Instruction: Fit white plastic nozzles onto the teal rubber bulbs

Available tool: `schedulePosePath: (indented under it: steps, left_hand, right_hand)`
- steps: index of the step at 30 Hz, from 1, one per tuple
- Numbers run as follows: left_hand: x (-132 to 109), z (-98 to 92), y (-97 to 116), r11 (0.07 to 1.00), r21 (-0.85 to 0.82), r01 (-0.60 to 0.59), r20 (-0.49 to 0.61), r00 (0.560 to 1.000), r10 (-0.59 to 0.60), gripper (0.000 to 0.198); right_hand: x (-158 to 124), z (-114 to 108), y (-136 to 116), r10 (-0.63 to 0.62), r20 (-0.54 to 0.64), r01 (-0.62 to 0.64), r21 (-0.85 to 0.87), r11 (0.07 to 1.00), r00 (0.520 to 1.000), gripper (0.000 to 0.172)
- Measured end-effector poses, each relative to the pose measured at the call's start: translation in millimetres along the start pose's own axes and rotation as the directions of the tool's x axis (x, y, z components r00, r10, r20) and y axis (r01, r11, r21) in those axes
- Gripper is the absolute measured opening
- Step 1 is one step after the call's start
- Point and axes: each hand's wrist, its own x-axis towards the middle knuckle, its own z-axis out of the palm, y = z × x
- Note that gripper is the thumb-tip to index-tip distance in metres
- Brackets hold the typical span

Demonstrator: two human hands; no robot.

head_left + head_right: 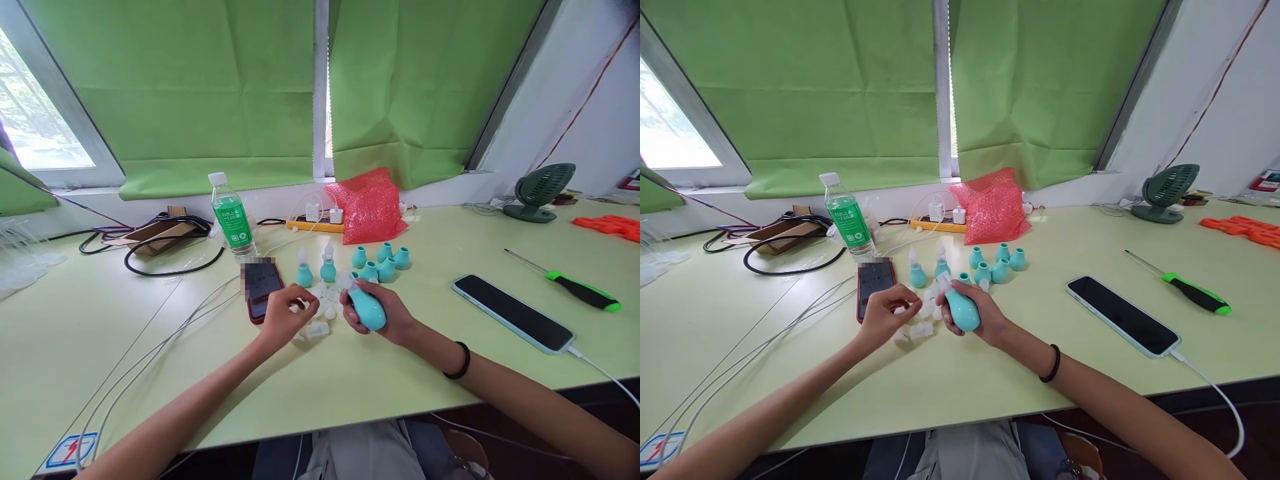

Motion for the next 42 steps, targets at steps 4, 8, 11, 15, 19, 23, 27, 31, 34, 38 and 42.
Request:
schedulePosePath:
  steps: [4,8,11,15,19,23,27,31,34,38,42]
  left_hand:
    - [-0.9,4.2,-11.3,0.785,0.569,-0.247,0.023,0.958,0.284,0.014]
    - [-0.4,6.0,-19.1,0.684,0.699,-0.211,0.091,0.974,0.208,0.016]
    - [-2.4,3.1,-11.2,0.737,0.639,-0.222,0.053,0.968,0.245,0.021]
    - [-11.0,0.7,8.8,0.867,0.426,-0.259,0.069,0.965,0.254,0.026]
    - [-18.2,6.5,17.6,0.897,0.329,-0.294,0.286,0.937,0.202,0.034]
    - [-20.5,10.8,20.6,0.982,0.144,-0.12,0.417,0.907,0.05,0.039]
    - [-21.5,9.3,25.7,0.986,-0.068,0.153,0.477,0.873,-0.103,0.042]
    - [-20.6,8.0,24.5,0.948,-0.174,0.265,0.527,0.839,-0.137,0.045]
    - [-17.0,7.2,17.5,0.928,-0.205,0.312,0.478,0.859,-0.183,0.048]
    - [-12.2,5.7,10.3,0.984,-0.052,0.17,0.203,0.967,-0.157,0.048]
    - [-13.7,10.5,10.2,0.832,0.469,-0.297,0.223,0.951,0.213,0.028]
  right_hand:
    - [-0.6,3.4,3.3,-0.064,-0.083,0.052,-0.144,0.988,0.995,0.027]
    - [0.7,5.8,4.1,-0.139,-0.063,0.106,-0.375,0.921,0.988,0.027]
    - [-1.0,8.2,5.6,-0.198,-0.016,0.14,-0.653,0.744,0.98,0.028]
    - [-7.5,15.8,14.8,-0.288,0.047,0.153,-0.922,0.357,0.956,0.018]
    - [-14.1,24.0,21.0,-0.264,0.202,0.249,-0.956,0.158,0.943,0.014]
    - [-17.5,27.1,17.0,-0.183,0.325,0.354,-0.922,0.156,0.928,0.018]
    - [-18.0,26.1,12.2,-0.164,0.395,0.42,-0.892,0.169,0.904,0.024]
    - [-17.0,24.5,13.9,-0.155,0.453,0.475,-0.863,0.172,0.878,0.024]
    - [-16.9,23.3,16.4,-0.162,0.543,0.559,-0.826,0.072,0.824,0.022]
    - [-16.9,20.2,12.8,-0.277,0.573,0.596,-0.803,0.0,0.772,0.016]
    - [-12.4,15.4,-5.4,-0.522,0.404,0.531,-0.839,0.115,0.751,0.009]
